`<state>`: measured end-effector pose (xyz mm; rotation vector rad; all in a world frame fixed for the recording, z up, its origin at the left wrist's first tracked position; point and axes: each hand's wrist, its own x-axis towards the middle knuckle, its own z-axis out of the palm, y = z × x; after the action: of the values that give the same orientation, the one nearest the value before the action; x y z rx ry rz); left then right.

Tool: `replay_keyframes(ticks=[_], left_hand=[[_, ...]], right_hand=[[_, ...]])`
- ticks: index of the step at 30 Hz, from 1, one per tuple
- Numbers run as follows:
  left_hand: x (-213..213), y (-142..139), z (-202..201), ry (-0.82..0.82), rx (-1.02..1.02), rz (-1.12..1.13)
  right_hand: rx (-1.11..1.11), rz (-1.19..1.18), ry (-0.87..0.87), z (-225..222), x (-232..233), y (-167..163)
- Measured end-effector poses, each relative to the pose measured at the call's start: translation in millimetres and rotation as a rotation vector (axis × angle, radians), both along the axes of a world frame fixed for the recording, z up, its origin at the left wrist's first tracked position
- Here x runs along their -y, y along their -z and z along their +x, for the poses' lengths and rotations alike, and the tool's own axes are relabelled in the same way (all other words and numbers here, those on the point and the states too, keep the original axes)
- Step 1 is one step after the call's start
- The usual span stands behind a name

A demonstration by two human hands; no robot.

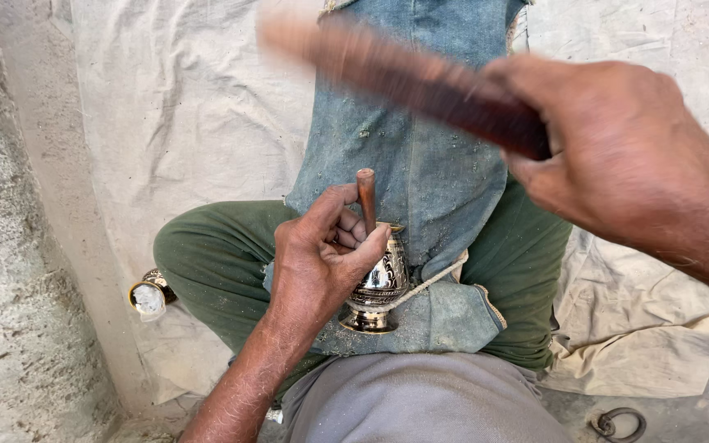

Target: The person sits cross-legged on the ground with a small decorated brass vessel held on a cloth pad on their lap. They hold a wooden punch against the vessel and repeatedly strike it with a wooden mallet, repositioning the punch around the vessel body, and briefly turn and reposition the vessel before resuming hammering.

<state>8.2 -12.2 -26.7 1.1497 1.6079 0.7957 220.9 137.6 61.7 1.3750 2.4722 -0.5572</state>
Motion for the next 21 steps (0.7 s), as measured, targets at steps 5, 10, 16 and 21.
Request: replay_keyframes(ticks=[5,10,16,21], left_hand=[[0.3,1.4,-0.8,0.01,-0.018,0.011],[1.4,1.7,0.3,-0.026,-0.011,0.035],[-0.3,2.7,-0.1,-0.008,0.01,0.0],[0.3,2.5,-0.5,-0.001,0.029,0.033]], right_hand=[[0.421,-0.141,-0.093,-4.8,-2.0,-4.6],[0.078,-0.056,0.043,1.5,-0.1,3.8],[-0.221,-0.03,0.112,1.4,0.2,2.6],[0.303,-0.126,-0.001,-0.4,-2.5,-0.1]])
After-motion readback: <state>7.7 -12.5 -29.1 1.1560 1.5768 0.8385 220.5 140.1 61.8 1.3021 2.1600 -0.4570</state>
